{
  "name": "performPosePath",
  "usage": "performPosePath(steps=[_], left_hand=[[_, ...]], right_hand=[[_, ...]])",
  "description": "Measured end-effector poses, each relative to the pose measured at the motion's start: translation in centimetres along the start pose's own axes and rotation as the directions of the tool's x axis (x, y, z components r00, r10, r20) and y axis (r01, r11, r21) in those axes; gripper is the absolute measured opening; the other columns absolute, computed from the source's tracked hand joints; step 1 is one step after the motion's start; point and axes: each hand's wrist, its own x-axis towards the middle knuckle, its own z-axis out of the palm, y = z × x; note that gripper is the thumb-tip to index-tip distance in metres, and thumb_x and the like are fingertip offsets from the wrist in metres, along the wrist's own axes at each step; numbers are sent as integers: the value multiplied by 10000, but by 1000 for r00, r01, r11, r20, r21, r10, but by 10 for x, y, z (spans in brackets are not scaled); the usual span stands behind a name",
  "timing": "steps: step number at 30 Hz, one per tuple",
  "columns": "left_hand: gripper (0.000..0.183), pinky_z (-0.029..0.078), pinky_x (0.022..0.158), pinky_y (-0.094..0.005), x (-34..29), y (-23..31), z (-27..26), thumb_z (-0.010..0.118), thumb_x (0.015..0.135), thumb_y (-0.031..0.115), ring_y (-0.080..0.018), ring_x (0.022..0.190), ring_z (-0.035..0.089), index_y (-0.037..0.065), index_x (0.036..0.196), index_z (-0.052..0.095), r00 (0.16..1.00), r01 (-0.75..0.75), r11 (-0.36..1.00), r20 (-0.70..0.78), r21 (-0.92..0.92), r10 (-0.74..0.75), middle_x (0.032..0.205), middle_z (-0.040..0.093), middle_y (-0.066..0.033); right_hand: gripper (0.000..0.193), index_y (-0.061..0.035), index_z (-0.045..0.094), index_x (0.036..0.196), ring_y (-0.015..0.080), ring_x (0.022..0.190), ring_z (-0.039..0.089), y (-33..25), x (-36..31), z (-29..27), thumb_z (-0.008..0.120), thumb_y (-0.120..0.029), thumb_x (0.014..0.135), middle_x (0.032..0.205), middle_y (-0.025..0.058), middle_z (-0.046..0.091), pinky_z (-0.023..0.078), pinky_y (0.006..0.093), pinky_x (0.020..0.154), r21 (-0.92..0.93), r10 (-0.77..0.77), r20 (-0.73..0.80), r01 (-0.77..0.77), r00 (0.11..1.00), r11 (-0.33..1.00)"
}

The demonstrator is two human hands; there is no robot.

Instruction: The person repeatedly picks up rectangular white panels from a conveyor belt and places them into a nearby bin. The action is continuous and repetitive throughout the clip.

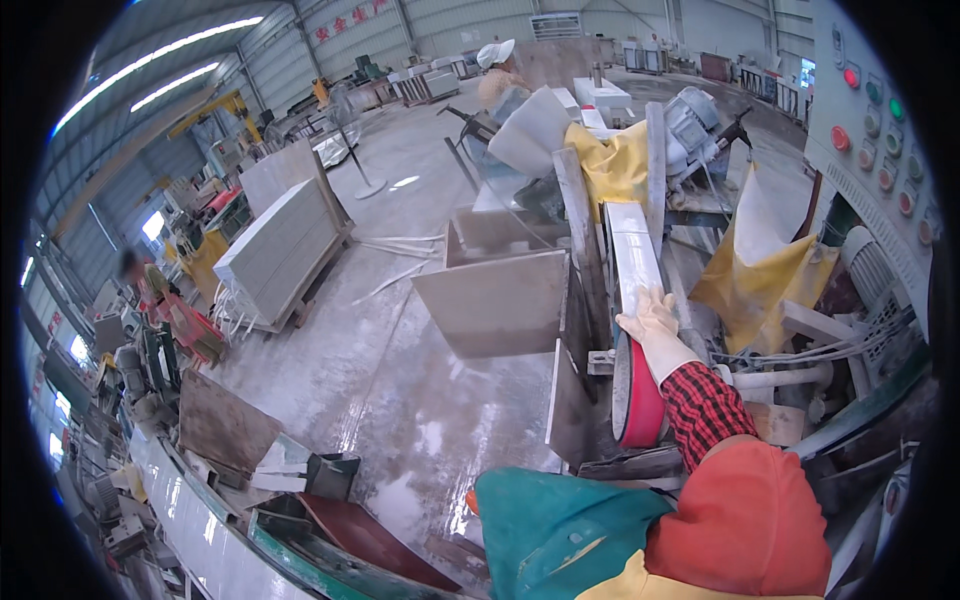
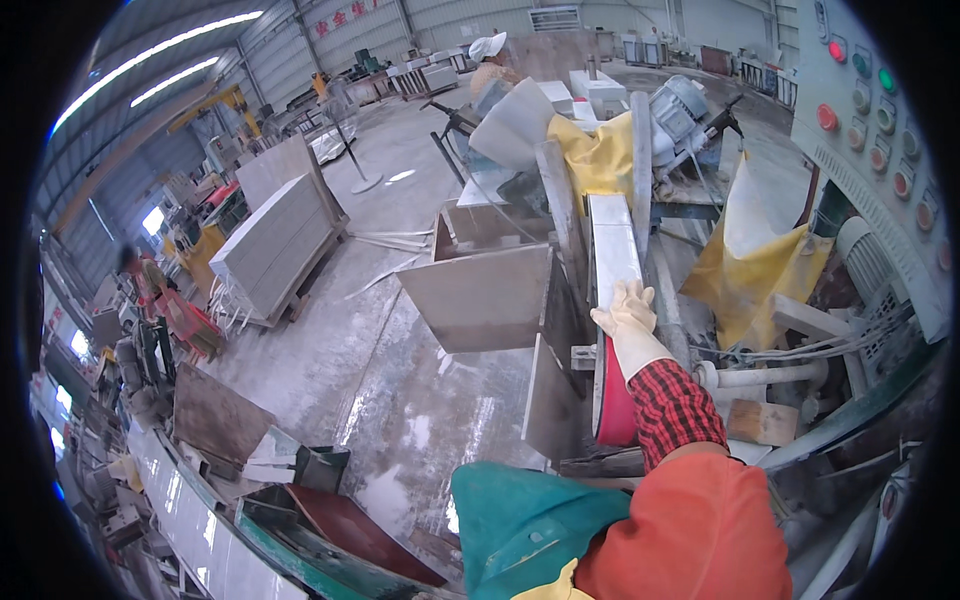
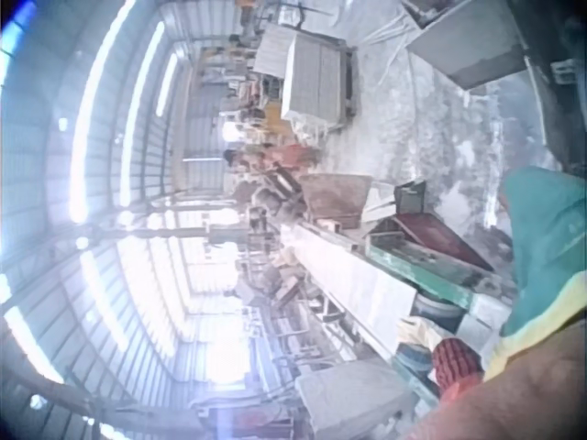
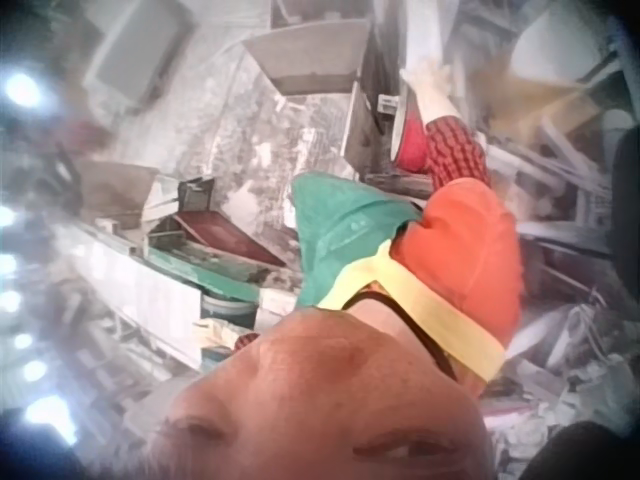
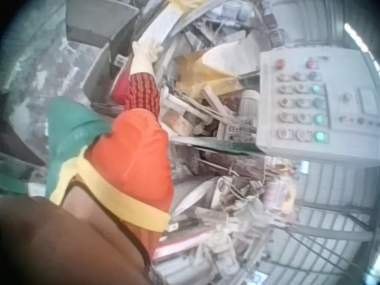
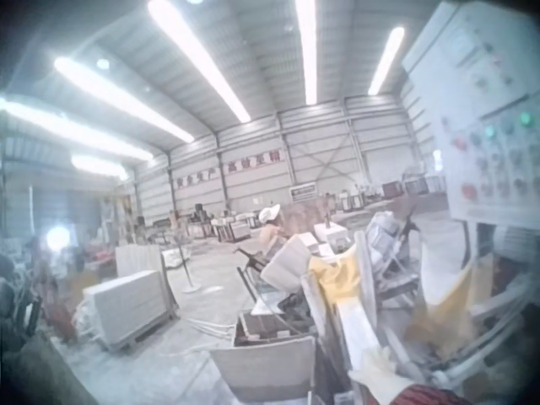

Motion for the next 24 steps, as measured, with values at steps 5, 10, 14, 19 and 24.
performPosePath(steps=[5,10,14,19,24], left_hand=[[231,505,887,-500,-7,-3,-1,634,942,160,-360,999,630,-2,1104,660,996,72,995,51,-67,-69,1071,664,-177],[209,507,852,-491,-9,-7,8,626,942,159,-360,965,633,10,1085,664,997,-79,996,26,37,78,1046,666,-166],[214,502,858,-502,-22,-8,30,611,954,192,-353,943,640,18,1059,678,999,34,999,33,-28,-33,1019,675,-168],[289,517,883,-479,-44,-11,70,616,959,245,-376,985,637,-16,1064,686,842,523,804,319,-283,-436,1041,686,-197],[375,514,921,-454,-33,-16,66,572,988,278,-404,1081,605,-36,1180,644,381,925,299,544,-237,-748,1142,663,-231]], right_hand=[[766,-181,441,1411,343,1321,392,-3,-31,-16,767,-409,757,1398,83,415,445,456,1067,49,-14,50,11,999,999],[785,-185,442,1407,346,1318,409,-3,-36,-24,788,-408,738,1396,83,407,462,468,1043,5,17,88,-18,996,1000],[819,-239,447,1409,352,1300,467,-8,-24,-18,819,-383,694,1435,86,390,475,470,1027,-8,81,111,-80,991,997],[817,-219,546,1379,299,1327,484,16,11,-19,829,-262,613,1424,106,504,440,472,1063,405,74,126,-120,989,907],[699,-219,580,1335,290,1297,467,-43,-7,-93,762,-188,661,1415,76,529,311,531,1065,917,82,366,-374,927,137]])
